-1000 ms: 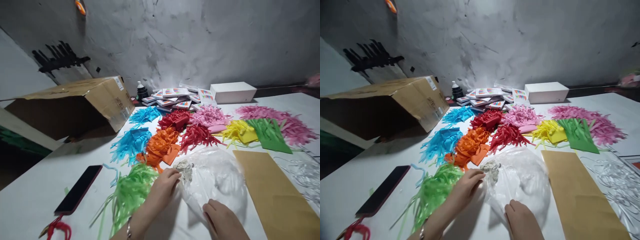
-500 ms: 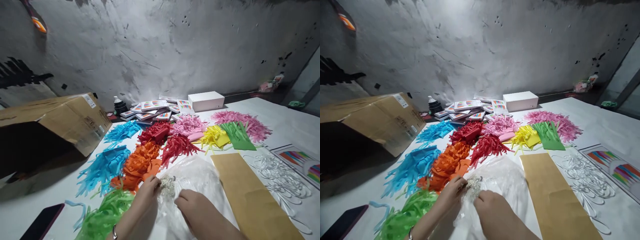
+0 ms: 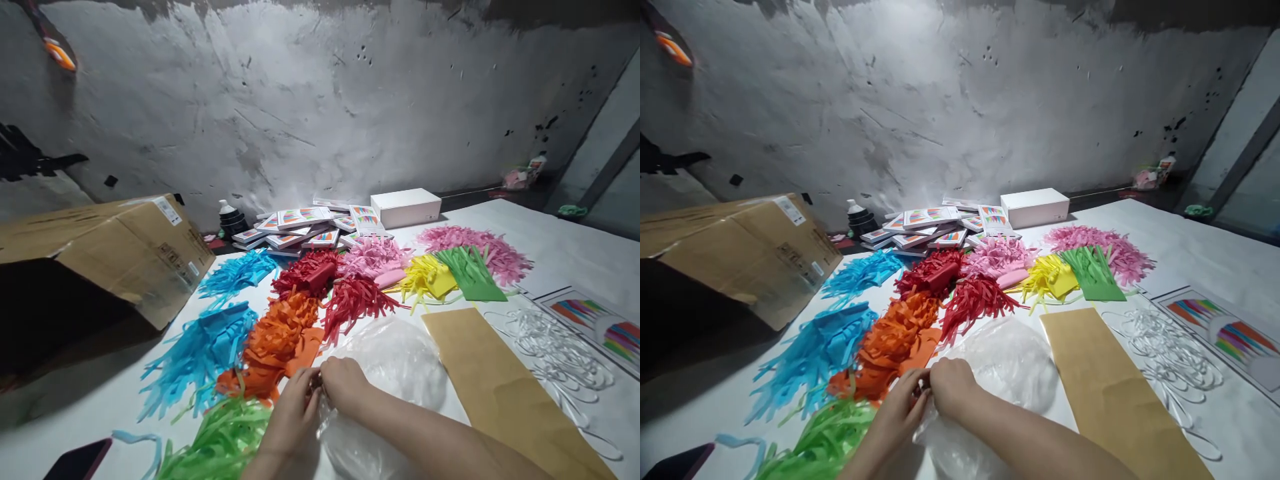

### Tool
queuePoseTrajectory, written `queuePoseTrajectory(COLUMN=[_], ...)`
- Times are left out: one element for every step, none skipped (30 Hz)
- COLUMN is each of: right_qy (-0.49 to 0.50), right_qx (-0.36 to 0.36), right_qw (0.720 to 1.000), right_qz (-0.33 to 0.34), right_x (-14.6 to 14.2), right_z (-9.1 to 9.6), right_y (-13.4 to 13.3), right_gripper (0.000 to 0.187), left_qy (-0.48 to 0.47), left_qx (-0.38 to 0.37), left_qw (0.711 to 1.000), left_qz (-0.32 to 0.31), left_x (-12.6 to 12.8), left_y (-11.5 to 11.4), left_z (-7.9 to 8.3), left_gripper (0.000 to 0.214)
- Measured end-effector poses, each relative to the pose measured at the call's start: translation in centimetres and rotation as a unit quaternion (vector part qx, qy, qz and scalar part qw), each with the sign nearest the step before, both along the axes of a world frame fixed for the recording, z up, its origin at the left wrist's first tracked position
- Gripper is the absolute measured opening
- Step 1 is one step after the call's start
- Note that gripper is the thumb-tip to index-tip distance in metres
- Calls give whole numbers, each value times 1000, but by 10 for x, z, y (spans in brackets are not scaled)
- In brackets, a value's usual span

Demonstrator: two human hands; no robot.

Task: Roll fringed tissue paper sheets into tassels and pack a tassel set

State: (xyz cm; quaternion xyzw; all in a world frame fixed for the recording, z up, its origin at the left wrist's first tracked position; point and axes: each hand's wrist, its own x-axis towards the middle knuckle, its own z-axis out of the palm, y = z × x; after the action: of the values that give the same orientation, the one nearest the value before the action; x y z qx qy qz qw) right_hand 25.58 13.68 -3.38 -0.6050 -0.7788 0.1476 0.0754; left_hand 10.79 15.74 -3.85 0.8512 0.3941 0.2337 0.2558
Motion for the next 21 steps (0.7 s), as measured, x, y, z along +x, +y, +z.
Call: queuePoseTrajectory(right_qy=[8, 19, 33, 51, 70, 89, 101, 107, 105, 95, 79, 59, 39, 20, 3, -13, -26, -36, -44, -51, -55], right_qx=[-11, -22, -27, -18, 1, 28, 66, 99, 129, 151, 165, 168, 168, 165, 162, 162, 163, 168, 176, 187, 200], right_qw=[1000, 1000, 999, 999, 998, 996, 992, 986, 978, 967, 957, 948, 940, 934, 931, 931, 932, 933, 935, 937, 938], right_qz=[-5, -5, 0, 4, 3, -3, -38, -79, -127, -179, -226, -265, -295, -315, -326, -328, -324, -315, -303, -290, -276], right_x=[2, 6, 12, 22, 37, 57, 81, 110, 141, 173, 205, 233, 257, 276, 291, 302, 309, 314, 318, 322, 325], right_z=[4, 10, 17, 26, 34, 43, 51, 57, 61, 62, 60, 55, 48, 40, 31, 23, 17, 14, 13, 15, 20], right_y=[-3, -7, -12, -19, -28, -36, -44, -51, -56, -58, -58, -56, -52, -46, -41, -35, -30, -26, -24, -22, -23], right_gripper=[35, 34, 34, 33, 31, 31, 25, 24, 29, 29, 31, 32, 33, 34, 35, 36, 36, 36, 36, 36, 36], left_qy=[-1, -2, -1, -2, -6, -13, -20, -28, -34, -39, -41, -45, -55, -65, -74, -75, -73, -68, -68, -71, -78], left_qx=[0, 0, 1, 3, 6, 12, 18, 27, 36, 47, 57, 67, 80, 89, 100, 102, 102, 100, 97, 95, 97], left_qw=[1000, 1000, 1000, 1000, 1000, 1000, 999, 999, 999, 998, 997, 997, 995, 993, 990, 987, 985, 981, 978, 974, 970], left_qz=[-8, -16, -24, -28, -27, -23, -16, -5, 4, 11, 12, 2, -10, -38, -69, -95, -122, -150, -174, -195, -210], left_x=[2, 4, 5, 5, 3, 1, -2, -4, -5, -3, 1, 10, 22, 37, 55, 75, 96, 117, 137, 155, 173], left_y=[0, 0, 0, 0, 1, 2, 3, 4, 5, 6, 7, 6, 5, 4, 2, 1, 0, 0, 1, 4, 7], left_z=[-2, -4, -6, -7, -7, -6, -3, 2, 10, 21, 33, 47, 61, 76, 88, 99, 108, 114, 118, 120, 121], left_gripper=[25, 25, 26, 28, 30, 33, 35, 37, 37, 37, 35, 32, 30, 27, 24, 22, 20, 20, 19, 19, 19])
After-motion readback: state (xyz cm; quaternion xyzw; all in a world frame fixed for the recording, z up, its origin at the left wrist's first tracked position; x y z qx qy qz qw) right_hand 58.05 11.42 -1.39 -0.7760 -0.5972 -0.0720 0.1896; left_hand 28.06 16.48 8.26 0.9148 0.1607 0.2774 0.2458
